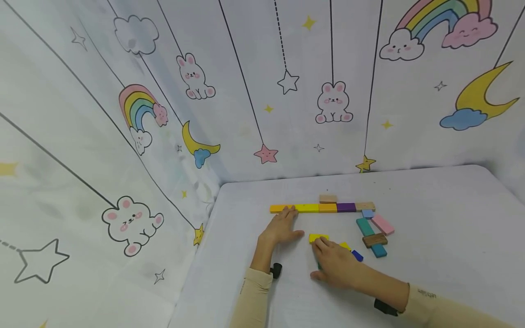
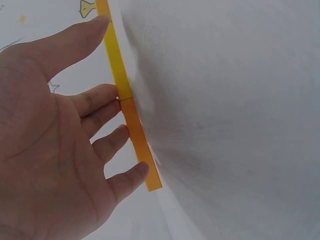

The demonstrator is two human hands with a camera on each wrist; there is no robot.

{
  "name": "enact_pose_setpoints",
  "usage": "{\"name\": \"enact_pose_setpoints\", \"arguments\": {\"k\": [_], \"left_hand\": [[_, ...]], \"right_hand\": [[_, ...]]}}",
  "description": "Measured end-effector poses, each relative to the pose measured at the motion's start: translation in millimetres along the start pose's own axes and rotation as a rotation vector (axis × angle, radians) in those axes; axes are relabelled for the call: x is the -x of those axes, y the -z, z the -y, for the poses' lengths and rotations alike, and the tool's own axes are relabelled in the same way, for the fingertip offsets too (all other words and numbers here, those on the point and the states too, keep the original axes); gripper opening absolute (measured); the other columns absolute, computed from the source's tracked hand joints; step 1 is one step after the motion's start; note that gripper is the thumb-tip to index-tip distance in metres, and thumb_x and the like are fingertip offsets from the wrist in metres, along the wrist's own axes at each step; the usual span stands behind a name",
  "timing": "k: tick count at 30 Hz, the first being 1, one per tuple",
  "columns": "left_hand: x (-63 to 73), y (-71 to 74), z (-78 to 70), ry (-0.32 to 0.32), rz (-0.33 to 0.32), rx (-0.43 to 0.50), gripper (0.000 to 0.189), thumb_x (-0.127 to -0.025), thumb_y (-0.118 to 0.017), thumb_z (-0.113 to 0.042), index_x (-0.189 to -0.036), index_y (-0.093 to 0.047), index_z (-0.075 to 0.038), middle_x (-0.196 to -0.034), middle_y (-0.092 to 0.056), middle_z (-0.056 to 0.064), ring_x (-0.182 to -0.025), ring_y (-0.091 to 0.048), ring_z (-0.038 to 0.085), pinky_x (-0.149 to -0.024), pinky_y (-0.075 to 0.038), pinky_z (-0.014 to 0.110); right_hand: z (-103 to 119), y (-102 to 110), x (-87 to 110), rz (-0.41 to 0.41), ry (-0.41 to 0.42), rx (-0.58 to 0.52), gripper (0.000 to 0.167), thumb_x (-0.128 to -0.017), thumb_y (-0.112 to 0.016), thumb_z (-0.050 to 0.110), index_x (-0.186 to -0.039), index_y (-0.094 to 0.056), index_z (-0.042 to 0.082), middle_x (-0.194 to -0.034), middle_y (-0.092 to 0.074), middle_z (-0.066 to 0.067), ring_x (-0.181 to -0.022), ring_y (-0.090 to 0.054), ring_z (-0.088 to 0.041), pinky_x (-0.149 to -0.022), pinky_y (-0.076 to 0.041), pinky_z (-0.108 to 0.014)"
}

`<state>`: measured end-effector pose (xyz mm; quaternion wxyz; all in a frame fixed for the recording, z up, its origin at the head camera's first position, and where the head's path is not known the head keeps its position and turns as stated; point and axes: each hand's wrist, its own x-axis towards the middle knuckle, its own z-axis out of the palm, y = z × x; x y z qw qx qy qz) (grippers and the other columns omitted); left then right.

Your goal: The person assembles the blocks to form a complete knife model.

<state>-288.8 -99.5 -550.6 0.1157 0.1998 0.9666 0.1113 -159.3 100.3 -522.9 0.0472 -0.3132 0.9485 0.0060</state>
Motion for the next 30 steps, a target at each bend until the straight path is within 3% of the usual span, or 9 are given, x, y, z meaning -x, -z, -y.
{"name": "enact_pose_setpoints", "arguments": {"k": [13,19,30], "left_hand": [[-0.1,2.1,-1.0,-0.007,-0.003,-0.029,0.080,-0.097,-0.068,-0.056,-0.162,-0.040,-0.018,-0.172,-0.026,-0.002,-0.160,-0.020,0.020,-0.129,-0.020,0.042],[0.1,1.7,-1.6,-0.007,-0.008,-0.028,0.078,-0.098,-0.067,-0.055,-0.161,-0.041,-0.018,-0.172,-0.027,-0.003,-0.159,-0.022,0.021,-0.129,-0.022,0.041],[1.0,3.5,-3.9,0.013,0.007,-0.030,0.079,-0.098,-0.067,-0.055,-0.162,-0.039,-0.019,-0.172,-0.025,-0.003,-0.160,-0.019,0.019,-0.129,-0.020,0.040]], "right_hand": [[-19,-5,-11.9,-0.017,-0.041,-0.111,0.083,-0.092,-0.072,0.060,-0.144,-0.056,-0.003,-0.139,-0.056,-0.017,-0.133,-0.057,-0.032,-0.113,-0.048,-0.049],[-27,-6,-15.0,-0.057,-0.044,-0.101,0.077,-0.093,-0.073,0.057,-0.140,-0.060,-0.003,-0.132,-0.059,-0.015,-0.126,-0.060,-0.030,-0.114,-0.046,-0.051],[-39,-3,-20.8,-0.076,-0.004,-0.096,0.078,-0.093,-0.075,0.054,-0.142,-0.058,-0.004,-0.136,-0.057,-0.017,-0.123,-0.062,-0.032,-0.110,-0.050,-0.052]]}}
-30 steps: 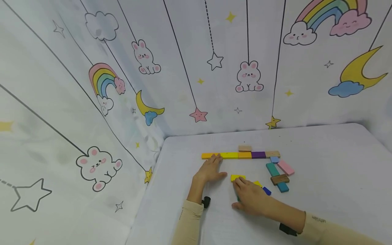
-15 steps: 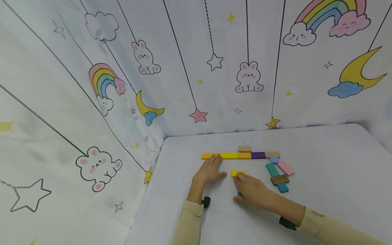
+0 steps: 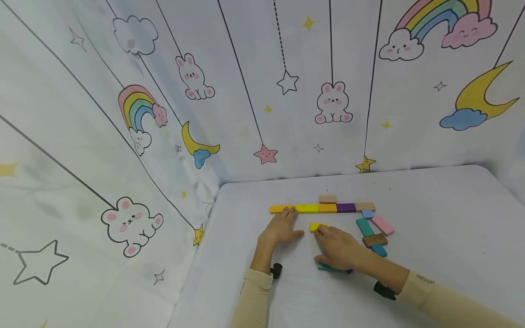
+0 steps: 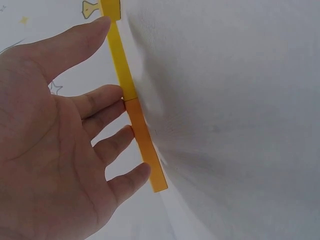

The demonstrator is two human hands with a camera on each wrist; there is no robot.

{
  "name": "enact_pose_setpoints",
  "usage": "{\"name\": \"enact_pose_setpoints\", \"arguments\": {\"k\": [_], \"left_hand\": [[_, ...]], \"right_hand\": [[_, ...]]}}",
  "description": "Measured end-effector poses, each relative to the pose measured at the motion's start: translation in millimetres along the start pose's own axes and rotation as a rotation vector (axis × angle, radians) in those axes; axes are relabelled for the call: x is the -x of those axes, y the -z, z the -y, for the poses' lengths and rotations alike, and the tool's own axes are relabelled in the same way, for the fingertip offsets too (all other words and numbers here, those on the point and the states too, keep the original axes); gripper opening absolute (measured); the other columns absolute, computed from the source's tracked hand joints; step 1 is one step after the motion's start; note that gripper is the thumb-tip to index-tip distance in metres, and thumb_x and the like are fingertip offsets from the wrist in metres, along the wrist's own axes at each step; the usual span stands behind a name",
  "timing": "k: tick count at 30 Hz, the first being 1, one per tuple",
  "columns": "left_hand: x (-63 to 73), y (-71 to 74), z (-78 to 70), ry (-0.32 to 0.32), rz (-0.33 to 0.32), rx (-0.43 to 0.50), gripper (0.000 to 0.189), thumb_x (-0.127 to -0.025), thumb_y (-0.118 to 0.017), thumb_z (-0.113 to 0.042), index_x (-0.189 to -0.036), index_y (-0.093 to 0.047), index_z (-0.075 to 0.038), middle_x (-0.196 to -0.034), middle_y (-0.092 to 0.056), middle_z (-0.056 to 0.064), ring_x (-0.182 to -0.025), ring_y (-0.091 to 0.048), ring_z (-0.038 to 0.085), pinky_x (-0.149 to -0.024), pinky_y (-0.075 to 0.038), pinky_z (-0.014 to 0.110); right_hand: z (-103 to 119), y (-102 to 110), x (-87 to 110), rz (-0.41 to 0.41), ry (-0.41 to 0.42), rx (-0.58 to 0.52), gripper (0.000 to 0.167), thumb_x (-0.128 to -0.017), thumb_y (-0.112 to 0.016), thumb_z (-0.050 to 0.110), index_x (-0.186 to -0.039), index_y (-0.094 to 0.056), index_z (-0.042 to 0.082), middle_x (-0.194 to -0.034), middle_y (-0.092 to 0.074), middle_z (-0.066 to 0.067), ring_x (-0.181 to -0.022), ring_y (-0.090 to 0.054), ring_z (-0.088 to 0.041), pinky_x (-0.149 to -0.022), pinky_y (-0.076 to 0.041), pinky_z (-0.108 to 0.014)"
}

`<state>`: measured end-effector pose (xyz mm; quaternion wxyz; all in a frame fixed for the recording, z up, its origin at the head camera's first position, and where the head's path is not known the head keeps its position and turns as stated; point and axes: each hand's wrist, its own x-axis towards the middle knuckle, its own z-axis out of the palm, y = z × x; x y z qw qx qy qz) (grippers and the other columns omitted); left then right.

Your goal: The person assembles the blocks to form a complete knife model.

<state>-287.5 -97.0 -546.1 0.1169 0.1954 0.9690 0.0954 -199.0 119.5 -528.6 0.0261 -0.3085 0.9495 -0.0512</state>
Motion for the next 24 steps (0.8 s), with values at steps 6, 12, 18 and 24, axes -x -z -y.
{"name": "enact_pose_setpoints", "arguments": {"k": [6,12,18,24], "left_hand": [[1.0,0.4,-1.0,0.005,0.003,0.008,0.079,-0.098,-0.067,-0.054,-0.162,-0.039,-0.018,-0.172,-0.025,-0.003,-0.160,-0.019,0.020,-0.129,-0.021,0.040],[6.1,4.8,-4.9,0.009,0.007,0.010,0.077,-0.099,-0.067,-0.052,-0.162,-0.039,-0.016,-0.173,-0.025,-0.002,-0.160,-0.019,0.019,-0.129,-0.020,0.039],[11.4,10.6,-8.5,-0.001,-0.001,0.022,0.076,-0.099,-0.068,-0.050,-0.161,-0.040,-0.014,-0.172,-0.028,0.002,-0.159,-0.021,0.022,-0.129,-0.024,0.042],[6.6,6.0,-5.3,0.017,0.015,0.017,0.079,-0.099,-0.067,-0.052,-0.163,-0.038,-0.017,-0.173,-0.024,-0.002,-0.160,-0.018,0.019,-0.129,-0.021,0.040]], "right_hand": [[-11,-3,-5.1,-0.012,0.006,-0.016,0.077,-0.094,-0.073,0.055,-0.144,-0.057,-0.002,-0.139,-0.056,-0.018,-0.118,-0.064,-0.034,-0.104,-0.055,-0.051],[-17,-3,-9.4,0.008,-0.014,-0.065,0.076,-0.098,-0.066,0.057,-0.147,-0.055,0.000,-0.145,-0.054,-0.019,-0.127,-0.060,-0.038,-0.108,-0.050,-0.056],[-22,-4,-14.0,0.006,-0.006,-0.072,0.075,-0.098,-0.066,0.056,-0.148,-0.054,0.001,-0.146,-0.053,-0.019,-0.129,-0.058,-0.038,-0.109,-0.049,-0.057],[-27,-5,-17.7,-0.003,-0.008,-0.064,0.074,-0.098,-0.067,0.054,-0.147,-0.055,0.000,-0.149,-0.053,-0.019,-0.139,-0.050,-0.038,-0.115,-0.037,-0.068]]}}
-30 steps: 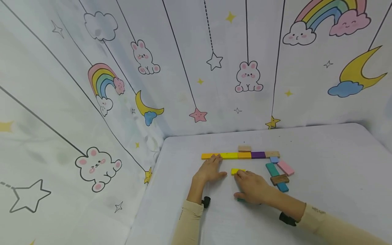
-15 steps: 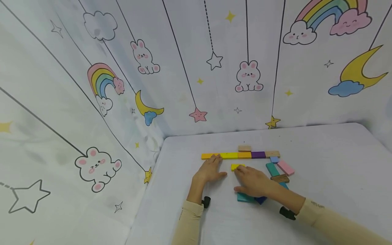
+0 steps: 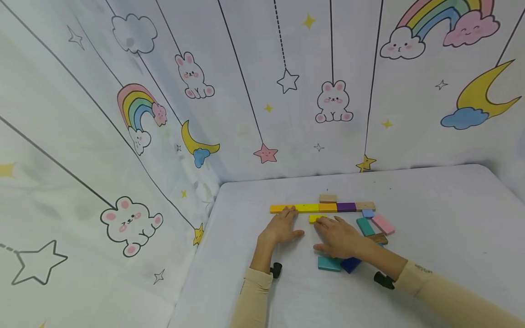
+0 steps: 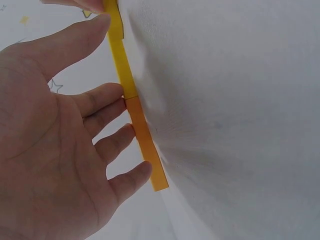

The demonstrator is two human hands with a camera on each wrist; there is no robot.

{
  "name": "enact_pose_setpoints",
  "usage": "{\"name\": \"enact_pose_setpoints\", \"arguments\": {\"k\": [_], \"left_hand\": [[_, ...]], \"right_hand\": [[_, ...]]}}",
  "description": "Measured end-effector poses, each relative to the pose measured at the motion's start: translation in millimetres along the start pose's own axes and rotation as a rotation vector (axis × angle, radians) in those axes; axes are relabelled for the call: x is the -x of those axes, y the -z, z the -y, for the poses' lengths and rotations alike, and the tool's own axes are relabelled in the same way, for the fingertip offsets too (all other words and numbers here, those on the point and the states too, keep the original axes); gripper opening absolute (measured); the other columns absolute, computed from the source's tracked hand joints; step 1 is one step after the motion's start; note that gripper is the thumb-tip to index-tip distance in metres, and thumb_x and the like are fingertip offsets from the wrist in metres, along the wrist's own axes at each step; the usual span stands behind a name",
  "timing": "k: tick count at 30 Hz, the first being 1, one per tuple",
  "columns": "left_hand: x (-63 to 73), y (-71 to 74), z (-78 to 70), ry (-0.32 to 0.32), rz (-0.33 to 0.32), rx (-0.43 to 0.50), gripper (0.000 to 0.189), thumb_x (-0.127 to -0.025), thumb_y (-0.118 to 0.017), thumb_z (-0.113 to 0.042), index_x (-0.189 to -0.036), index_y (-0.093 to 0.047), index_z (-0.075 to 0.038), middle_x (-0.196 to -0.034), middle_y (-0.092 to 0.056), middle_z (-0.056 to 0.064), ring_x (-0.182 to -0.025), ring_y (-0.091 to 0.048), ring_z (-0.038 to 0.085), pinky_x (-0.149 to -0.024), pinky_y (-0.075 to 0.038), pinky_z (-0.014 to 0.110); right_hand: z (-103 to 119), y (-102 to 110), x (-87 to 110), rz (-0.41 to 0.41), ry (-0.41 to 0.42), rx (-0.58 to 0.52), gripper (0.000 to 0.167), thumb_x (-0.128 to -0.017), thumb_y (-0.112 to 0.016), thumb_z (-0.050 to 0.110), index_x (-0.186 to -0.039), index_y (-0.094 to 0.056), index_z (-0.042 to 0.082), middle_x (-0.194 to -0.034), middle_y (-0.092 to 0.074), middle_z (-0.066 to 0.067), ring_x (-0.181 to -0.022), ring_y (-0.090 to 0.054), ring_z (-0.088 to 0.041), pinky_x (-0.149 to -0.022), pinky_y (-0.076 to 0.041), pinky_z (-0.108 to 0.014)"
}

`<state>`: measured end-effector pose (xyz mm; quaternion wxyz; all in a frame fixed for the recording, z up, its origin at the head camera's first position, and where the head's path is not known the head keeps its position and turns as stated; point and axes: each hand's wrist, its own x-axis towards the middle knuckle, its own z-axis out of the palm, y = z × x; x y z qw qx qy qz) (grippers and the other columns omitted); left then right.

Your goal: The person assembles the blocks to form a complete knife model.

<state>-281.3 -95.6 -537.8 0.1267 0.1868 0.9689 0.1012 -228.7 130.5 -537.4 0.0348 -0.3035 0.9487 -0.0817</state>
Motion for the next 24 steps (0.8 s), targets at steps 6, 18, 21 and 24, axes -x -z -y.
{"name": "enact_pose_setpoints", "arguments": {"k": [6,18,21,24], "left_hand": [[-4.5,-4.6,3.2,-0.005,-0.006,-0.001,0.079,-0.098,-0.068,-0.053,-0.162,-0.038,-0.017,-0.173,-0.024,-0.002,-0.160,-0.018,0.019,-0.130,-0.019,0.040],[-3.4,-4.1,3.3,-0.001,-0.005,-0.006,0.080,-0.098,-0.068,-0.054,-0.162,-0.038,-0.019,-0.173,-0.024,-0.003,-0.160,-0.018,0.018,-0.129,-0.021,0.040],[-1.4,-2.0,2.0,-0.013,-0.012,-0.008,0.078,-0.098,-0.068,-0.053,-0.161,-0.040,-0.017,-0.172,-0.026,-0.001,-0.159,-0.020,0.020,-0.129,-0.023,0.040],[1.0,0.9,-0.2,-0.016,-0.009,-0.014,0.077,-0.099,-0.067,-0.052,-0.162,-0.040,-0.016,-0.172,-0.026,0.000,-0.160,-0.020,0.020,-0.129,-0.023,0.040]], "right_hand": [[-3,-2,-0.8,-0.017,0.002,0.005,0.073,-0.099,-0.066,0.055,-0.148,-0.055,0.001,-0.150,-0.054,-0.018,-0.141,-0.050,-0.037,-0.118,-0.035,-0.066],[-11,-10,-5.3,-0.023,0.013,-0.017,0.075,-0.100,-0.063,0.056,-0.152,-0.051,0.003,-0.155,-0.050,-0.017,-0.145,-0.046,-0.037,-0.120,-0.033,-0.062],[-11,-9,-5.1,-0.027,0.014,-0.028,0.075,-0.100,-0.064,0.055,-0.152,-0.051,0.003,-0.155,-0.049,-0.017,-0.145,-0.045,-0.038,-0.120,-0.033,-0.062],[-10,-7,-4.7,-0.026,0.013,-0.033,0.075,-0.100,-0.064,0.055,-0.153,-0.050,0.003,-0.156,-0.049,-0.017,-0.145,-0.045,-0.037,-0.121,-0.033,-0.062]]}}
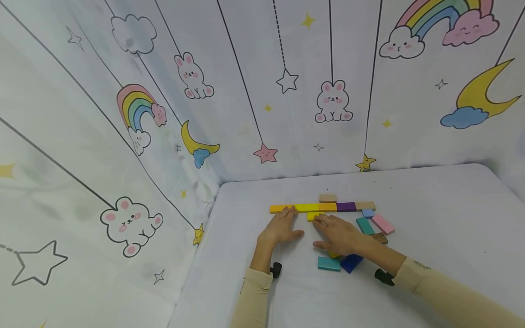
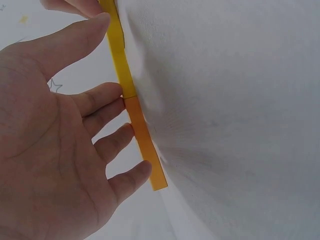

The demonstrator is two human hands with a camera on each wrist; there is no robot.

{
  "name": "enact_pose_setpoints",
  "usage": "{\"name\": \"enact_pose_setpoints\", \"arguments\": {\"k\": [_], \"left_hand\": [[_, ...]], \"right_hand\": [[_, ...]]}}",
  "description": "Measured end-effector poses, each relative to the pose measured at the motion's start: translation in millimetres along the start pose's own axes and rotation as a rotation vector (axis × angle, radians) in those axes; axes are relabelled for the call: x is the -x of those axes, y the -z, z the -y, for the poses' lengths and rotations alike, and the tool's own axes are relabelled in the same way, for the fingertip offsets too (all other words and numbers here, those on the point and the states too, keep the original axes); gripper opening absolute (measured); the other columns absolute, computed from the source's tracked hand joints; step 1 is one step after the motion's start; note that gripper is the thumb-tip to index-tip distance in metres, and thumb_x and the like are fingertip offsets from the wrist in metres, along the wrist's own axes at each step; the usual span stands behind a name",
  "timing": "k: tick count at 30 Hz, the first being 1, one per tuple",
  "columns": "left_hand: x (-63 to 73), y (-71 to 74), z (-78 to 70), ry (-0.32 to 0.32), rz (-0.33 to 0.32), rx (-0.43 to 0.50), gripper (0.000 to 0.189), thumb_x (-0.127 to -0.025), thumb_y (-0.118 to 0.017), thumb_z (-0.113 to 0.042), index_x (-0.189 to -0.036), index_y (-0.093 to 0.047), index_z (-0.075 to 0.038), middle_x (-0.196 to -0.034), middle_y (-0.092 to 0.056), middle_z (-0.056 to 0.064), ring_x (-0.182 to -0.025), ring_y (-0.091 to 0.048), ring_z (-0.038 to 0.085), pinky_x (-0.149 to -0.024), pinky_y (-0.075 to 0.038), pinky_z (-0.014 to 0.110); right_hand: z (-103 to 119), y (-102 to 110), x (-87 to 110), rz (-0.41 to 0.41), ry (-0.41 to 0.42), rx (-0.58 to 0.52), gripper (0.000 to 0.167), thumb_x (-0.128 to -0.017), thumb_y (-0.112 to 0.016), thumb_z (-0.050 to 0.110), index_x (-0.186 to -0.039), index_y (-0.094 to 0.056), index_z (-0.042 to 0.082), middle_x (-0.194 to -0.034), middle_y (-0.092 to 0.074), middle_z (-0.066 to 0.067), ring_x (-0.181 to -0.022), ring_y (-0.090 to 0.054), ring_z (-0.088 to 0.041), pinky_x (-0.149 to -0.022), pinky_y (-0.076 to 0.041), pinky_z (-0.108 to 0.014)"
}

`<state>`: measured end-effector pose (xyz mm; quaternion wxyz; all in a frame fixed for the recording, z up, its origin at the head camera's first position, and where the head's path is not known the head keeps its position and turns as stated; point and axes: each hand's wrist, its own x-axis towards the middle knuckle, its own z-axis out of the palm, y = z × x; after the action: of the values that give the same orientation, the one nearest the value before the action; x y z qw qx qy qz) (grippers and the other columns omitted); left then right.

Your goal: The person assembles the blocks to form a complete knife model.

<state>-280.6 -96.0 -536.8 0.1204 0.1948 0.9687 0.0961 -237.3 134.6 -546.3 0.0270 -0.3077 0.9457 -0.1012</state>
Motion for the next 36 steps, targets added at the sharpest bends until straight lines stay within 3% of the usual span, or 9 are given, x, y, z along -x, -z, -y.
{"name": "enact_pose_setpoints", "arguments": {"k": [17,28,36], "left_hand": [[3.1,4.0,-1.3,-0.028,-0.015,0.007,0.076,-0.099,-0.068,-0.051,-0.160,-0.041,-0.014,-0.171,-0.029,0.003,-0.159,-0.023,0.023,-0.128,-0.025,0.043],[-5.3,-5.5,3.0,-0.001,-0.002,0.002,0.079,-0.098,-0.068,-0.053,-0.162,-0.039,-0.018,-0.173,-0.024,-0.001,-0.160,-0.019,0.021,-0.129,-0.021,0.041],[2.1,1.4,-0.1,-0.011,-0.023,0.031,0.076,-0.097,-0.070,-0.052,-0.159,-0.044,-0.017,-0.171,-0.030,0.000,-0.158,-0.024,0.022,-0.127,-0.028,0.044]], "right_hand": [[-0.7,-4.2,-4.5,-0.018,0.004,0.022,0.077,-0.099,-0.066,0.056,-0.153,-0.050,0.004,-0.156,-0.048,-0.017,-0.146,-0.044,-0.038,-0.121,-0.033,-0.062],[0.5,-2.5,-7.0,-0.025,0.017,0.038,0.076,-0.099,-0.066,0.053,-0.153,-0.050,0.002,-0.156,-0.048,-0.018,-0.145,-0.045,-0.040,-0.121,-0.032,-0.063],[-0.3,-5.1,-6.8,-0.042,0.016,0.004,0.073,-0.100,-0.066,0.052,-0.153,-0.050,0.004,-0.157,-0.048,-0.017,-0.146,-0.043,-0.038,-0.123,-0.030,-0.062]]}}
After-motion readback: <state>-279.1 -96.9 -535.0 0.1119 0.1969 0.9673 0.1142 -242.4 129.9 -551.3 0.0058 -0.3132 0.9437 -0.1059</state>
